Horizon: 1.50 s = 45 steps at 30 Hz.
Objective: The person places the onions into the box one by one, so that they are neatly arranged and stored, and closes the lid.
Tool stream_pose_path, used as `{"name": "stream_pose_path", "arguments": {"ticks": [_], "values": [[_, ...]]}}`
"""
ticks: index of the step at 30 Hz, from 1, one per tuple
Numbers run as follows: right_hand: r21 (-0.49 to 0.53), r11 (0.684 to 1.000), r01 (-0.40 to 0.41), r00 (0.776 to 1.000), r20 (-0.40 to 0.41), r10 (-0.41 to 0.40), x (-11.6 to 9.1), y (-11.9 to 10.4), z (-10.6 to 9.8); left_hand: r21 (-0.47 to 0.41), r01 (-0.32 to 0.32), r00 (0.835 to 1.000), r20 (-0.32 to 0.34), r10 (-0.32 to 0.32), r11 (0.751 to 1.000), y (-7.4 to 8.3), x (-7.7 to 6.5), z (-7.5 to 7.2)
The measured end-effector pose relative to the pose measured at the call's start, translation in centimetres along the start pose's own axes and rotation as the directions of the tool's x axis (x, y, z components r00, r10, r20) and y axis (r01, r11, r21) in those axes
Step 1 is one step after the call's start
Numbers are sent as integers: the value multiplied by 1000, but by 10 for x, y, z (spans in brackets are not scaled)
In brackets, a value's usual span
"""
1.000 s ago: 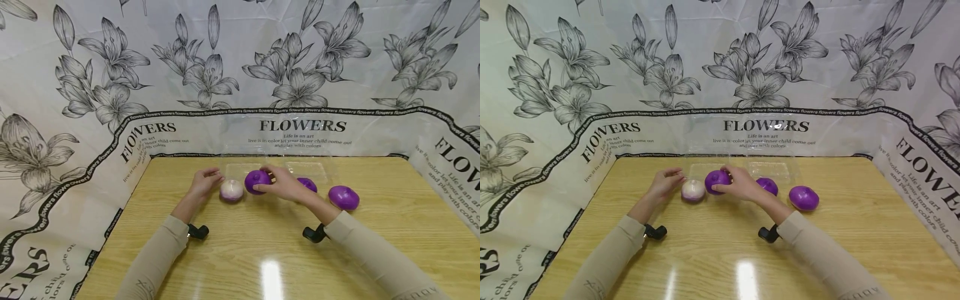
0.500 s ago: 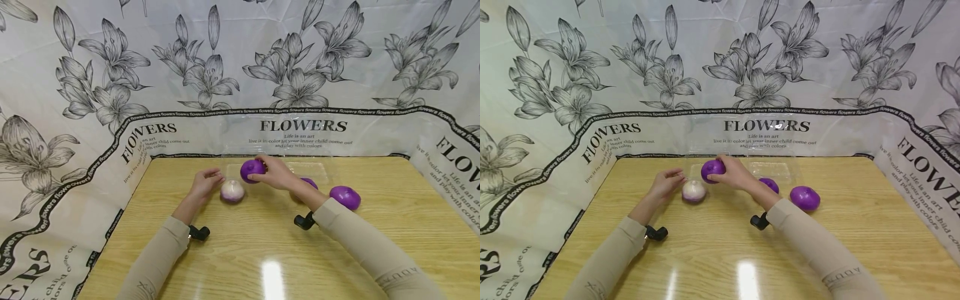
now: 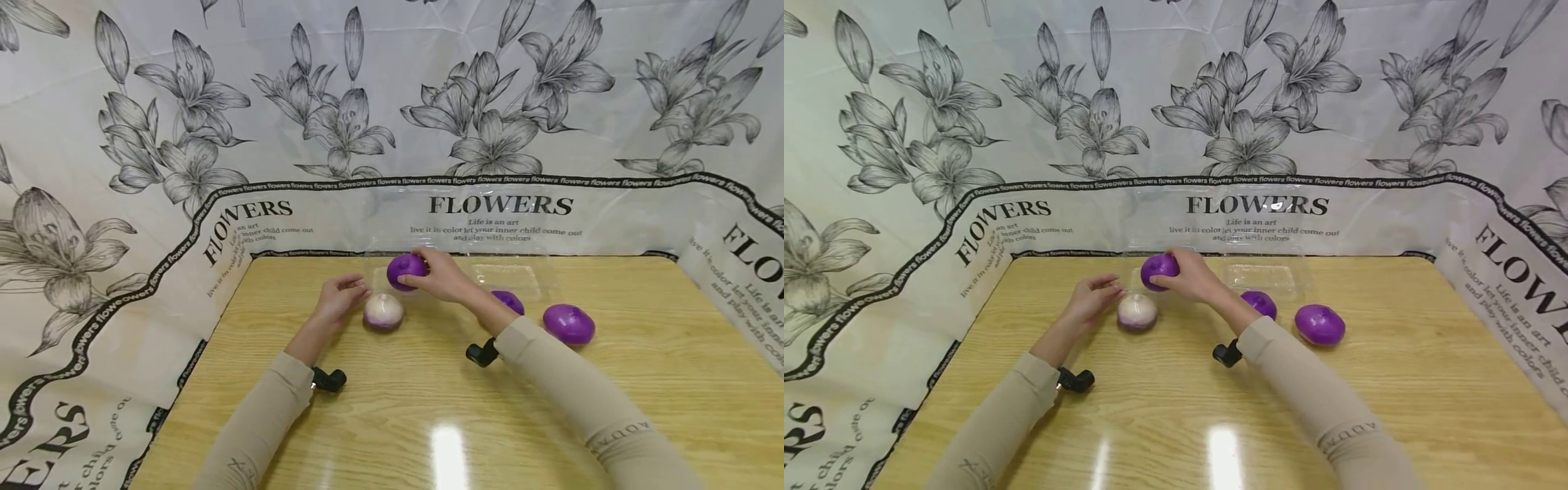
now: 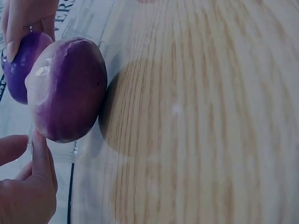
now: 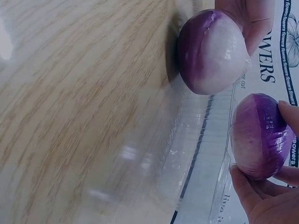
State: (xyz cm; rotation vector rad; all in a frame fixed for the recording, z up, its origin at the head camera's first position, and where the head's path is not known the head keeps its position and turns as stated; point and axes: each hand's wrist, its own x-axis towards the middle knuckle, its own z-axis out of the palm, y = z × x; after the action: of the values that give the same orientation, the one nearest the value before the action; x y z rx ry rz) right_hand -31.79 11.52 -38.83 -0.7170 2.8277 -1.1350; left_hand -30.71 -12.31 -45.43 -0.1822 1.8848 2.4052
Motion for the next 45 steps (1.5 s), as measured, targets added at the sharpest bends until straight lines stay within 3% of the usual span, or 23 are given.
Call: {"name": "stream_pose_path", "arguments": {"ticks": [17, 45], "values": [[20, 1000, -24, 1000, 10, 23, 29, 8, 29, -5, -6, 1000, 7, 6, 1000, 0, 0, 1], [-31, 996, -81, 995, 52, 83, 49, 11, 51, 24, -7, 1000, 13, 7, 1000, -1, 1, -2]]}}
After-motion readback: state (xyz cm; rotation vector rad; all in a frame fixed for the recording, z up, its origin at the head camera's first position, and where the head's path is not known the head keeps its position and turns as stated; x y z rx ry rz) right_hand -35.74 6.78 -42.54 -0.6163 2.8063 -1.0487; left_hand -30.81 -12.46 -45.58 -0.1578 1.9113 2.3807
